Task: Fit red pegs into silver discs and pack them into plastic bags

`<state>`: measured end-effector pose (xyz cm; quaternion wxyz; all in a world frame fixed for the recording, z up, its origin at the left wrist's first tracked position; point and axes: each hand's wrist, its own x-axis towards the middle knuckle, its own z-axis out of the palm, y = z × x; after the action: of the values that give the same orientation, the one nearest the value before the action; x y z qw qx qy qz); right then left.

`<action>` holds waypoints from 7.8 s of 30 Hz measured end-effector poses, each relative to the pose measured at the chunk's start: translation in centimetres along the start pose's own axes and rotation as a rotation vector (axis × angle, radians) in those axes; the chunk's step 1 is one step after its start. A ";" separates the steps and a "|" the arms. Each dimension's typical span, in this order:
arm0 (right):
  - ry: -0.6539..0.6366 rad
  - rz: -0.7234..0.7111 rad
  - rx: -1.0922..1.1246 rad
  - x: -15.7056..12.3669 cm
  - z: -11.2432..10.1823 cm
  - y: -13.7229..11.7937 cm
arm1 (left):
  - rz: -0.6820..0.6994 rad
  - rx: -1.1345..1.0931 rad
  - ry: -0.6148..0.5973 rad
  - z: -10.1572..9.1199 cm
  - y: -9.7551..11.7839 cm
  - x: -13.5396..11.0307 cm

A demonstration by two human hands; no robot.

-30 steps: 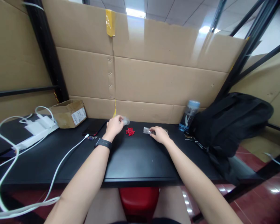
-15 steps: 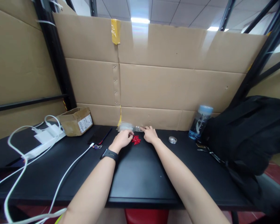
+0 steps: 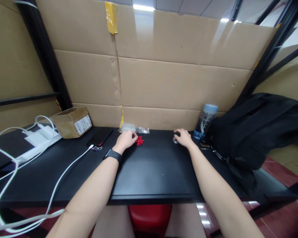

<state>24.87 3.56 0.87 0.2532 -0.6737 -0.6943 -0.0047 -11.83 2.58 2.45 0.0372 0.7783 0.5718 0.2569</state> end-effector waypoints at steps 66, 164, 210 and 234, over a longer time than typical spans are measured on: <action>0.029 -0.395 0.995 -4.4 1.2 -12.0 | 0.208 -0.336 0.289 1.5 7.3 -1.8; -0.066 -0.429 0.918 -4.0 -1.0 -10.9 | 0.121 -0.202 0.208 1.3 8.6 -2.4; -0.005 -0.440 0.706 -3.8 -0.7 -10.6 | 0.305 -0.173 0.153 1.5 8.4 -2.4; -0.259 -0.243 0.842 -3.3 0.6 -8.9 | 0.094 -0.292 0.035 1.3 7.5 -2.0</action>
<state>16.16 -0.13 2.19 0.4136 -0.4209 -0.7357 0.3325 -5.14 -1.51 3.21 0.1281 0.7859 0.4917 0.3524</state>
